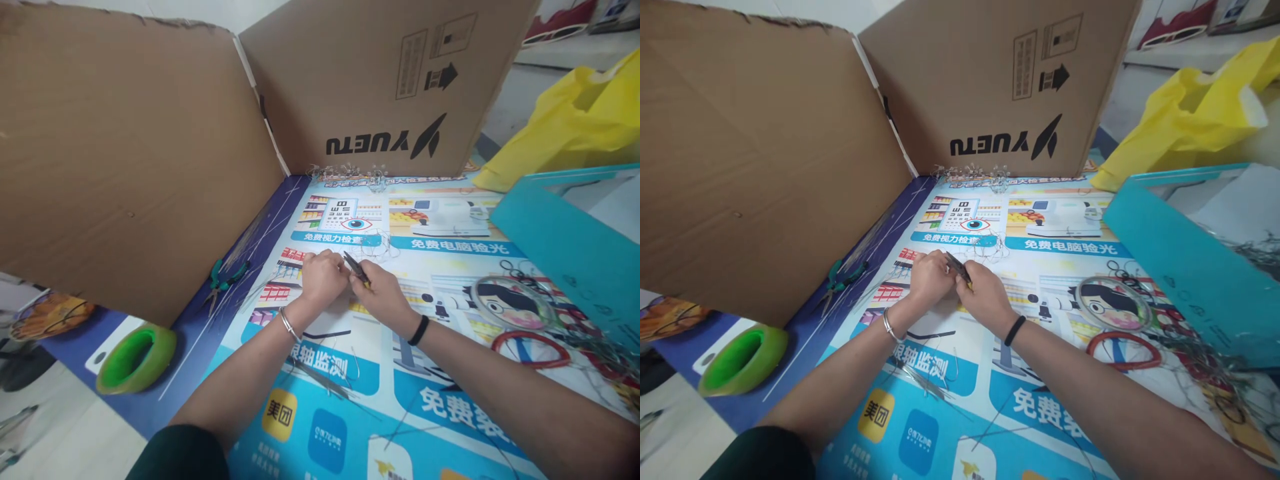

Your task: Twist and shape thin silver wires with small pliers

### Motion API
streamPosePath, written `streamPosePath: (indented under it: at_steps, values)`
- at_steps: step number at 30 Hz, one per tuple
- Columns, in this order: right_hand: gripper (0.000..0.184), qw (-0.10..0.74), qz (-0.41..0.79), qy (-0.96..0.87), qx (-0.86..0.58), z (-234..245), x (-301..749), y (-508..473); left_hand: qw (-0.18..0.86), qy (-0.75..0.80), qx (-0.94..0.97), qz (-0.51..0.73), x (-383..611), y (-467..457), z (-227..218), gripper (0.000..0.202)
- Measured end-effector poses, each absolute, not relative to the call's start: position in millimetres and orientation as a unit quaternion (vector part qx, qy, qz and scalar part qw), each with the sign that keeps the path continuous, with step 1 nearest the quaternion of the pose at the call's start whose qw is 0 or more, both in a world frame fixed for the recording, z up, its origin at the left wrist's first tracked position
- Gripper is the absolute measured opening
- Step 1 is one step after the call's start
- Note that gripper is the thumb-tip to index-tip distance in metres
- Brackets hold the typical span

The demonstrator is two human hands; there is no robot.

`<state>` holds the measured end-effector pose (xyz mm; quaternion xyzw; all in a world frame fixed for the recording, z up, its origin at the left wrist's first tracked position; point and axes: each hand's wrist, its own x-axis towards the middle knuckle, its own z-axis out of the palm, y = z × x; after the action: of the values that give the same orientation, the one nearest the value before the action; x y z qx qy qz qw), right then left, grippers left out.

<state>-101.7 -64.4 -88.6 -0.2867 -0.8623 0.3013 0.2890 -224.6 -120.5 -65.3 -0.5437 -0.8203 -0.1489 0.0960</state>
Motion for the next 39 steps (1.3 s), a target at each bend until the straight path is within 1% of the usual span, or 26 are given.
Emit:
streamPosePath:
  at_steps: [5, 15, 21, 24, 27, 32, 39]
  values:
    - [0.01, 0.287, 0.3, -0.864, -0.286, -85.5, -100.1, -64.8, 0.071, -0.831, -0.537, -0.127, -226.6, -122.5, -57.9, 0.013]
    - [0.01, 0.275, 0.326, -0.859, -0.284, -84.4, -98.7, -61.1, 0.064, -0.846, -0.525, -0.068, -221.8, -125.0, -59.2, 0.021]
    - [0.014, 0.275, 0.323, -0.862, -0.278, -83.8, -98.1, -60.8, 0.033, -0.822, -0.568, -0.017, -229.7, -129.7, -47.9, 0.021]
    - [0.015, 0.274, 0.321, -0.864, -0.274, -83.7, -97.8, -60.9, 0.027, -0.803, -0.595, 0.006, -238.2, -136.1, -38.3, 0.025]
    - [0.013, 0.27, 0.319, -0.868, -0.268, -83.8, -97.4, -61.6, 0.036, -0.785, -0.618, 0.022, -244.4, -142.8, -31.4, 0.027]
    - [0.012, 0.262, 0.32, -0.873, -0.259, -83.3, -97.4, -63.0, 0.103, -0.727, -0.673, 0.09, -242.9, -146.3, -27.5, 0.023]
    - [0.014, 0.263, 0.314, -0.876, -0.255, -83.2, -97.4, -63.2, 0.116, -0.706, -0.688, 0.118, -234.5, -145.9, -24.9, 0.025]
